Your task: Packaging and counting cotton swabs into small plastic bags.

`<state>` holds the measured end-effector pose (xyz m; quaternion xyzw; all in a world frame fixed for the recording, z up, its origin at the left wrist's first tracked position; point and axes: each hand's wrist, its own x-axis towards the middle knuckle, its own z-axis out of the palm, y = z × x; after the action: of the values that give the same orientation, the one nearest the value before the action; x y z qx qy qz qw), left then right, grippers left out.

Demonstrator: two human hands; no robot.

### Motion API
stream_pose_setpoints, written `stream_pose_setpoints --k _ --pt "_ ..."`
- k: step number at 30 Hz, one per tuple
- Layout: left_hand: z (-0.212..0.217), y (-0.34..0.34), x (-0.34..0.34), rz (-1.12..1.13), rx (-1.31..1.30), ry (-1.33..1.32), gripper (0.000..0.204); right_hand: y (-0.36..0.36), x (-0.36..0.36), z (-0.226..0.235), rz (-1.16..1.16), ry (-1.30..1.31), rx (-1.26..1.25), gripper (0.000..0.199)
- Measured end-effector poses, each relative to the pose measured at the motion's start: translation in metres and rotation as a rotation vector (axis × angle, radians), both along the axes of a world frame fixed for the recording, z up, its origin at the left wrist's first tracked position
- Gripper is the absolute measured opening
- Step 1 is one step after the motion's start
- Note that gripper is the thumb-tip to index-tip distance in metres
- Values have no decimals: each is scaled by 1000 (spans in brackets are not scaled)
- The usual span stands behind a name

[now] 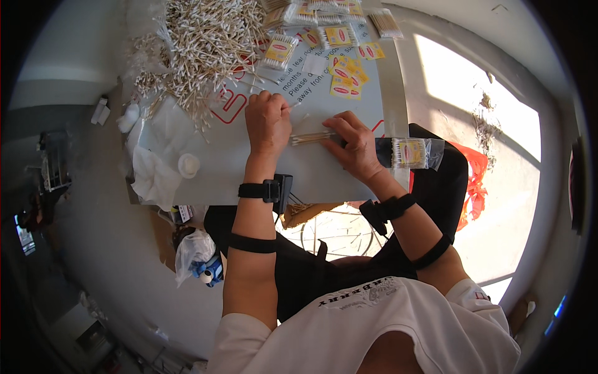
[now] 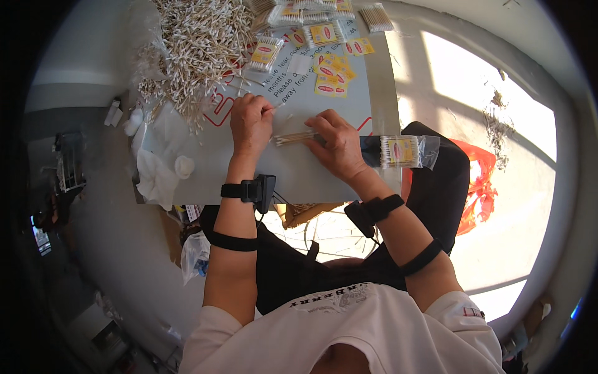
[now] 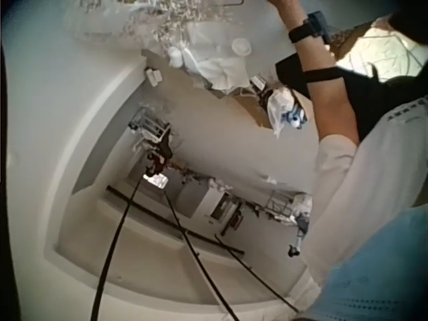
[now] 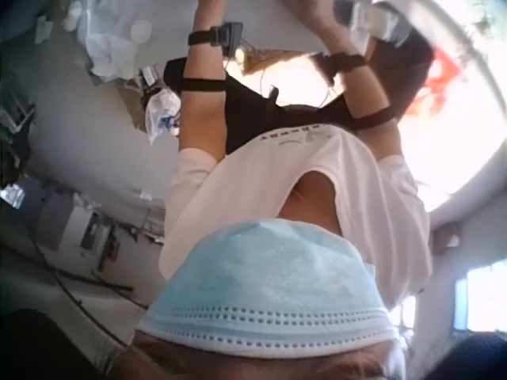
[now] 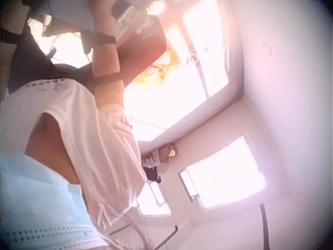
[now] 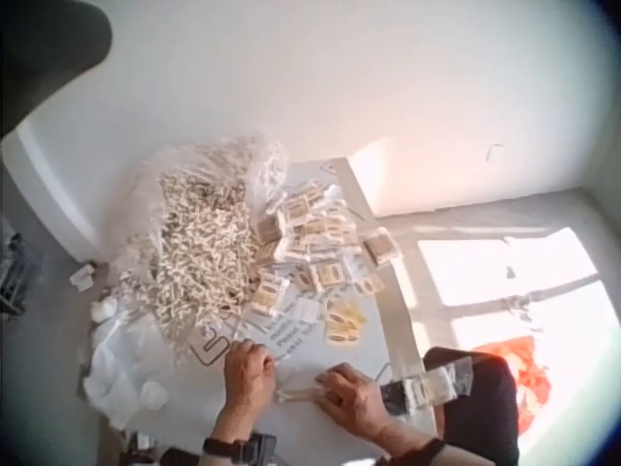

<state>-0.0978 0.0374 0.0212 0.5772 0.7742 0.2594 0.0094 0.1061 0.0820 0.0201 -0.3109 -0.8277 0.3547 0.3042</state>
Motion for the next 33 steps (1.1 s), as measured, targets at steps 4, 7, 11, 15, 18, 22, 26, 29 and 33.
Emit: stream_pose_setpoints --k 4,7,11,15,18,22,26,29,33 --pt "6 -1 -6 240 63 -160 13 -1 2 1 -52 147 -223 26" --pt "13 1 -24 420 -30 -34 14 -2 5 0 -71 155 -253 22" --pt "14 15 -32 460 -131 -49 16 -2 5 -4 -64 186 -212 20" --pt "7 17 -37 477 -121 -32 15 -2 2 -2 -43 190 -199 19" --pt "2 10 -28 357 -161 -49 10 0 6 -4 -58 182 -186 19" --pt "11 -11 -10 165 -145 -153 9 -1 5 -2 -50 182 -204 18" --pt "14 -19 4 66 -96 -168 13 -1 4 -5 -54 175 -176 20" --pt "18 -22 8 6 -110 -167 15 0 2 -5 -5 86 -1 21" --pt "18 -23 12 19 -132 -189 17 -1 2 -4 47 13 23 22"
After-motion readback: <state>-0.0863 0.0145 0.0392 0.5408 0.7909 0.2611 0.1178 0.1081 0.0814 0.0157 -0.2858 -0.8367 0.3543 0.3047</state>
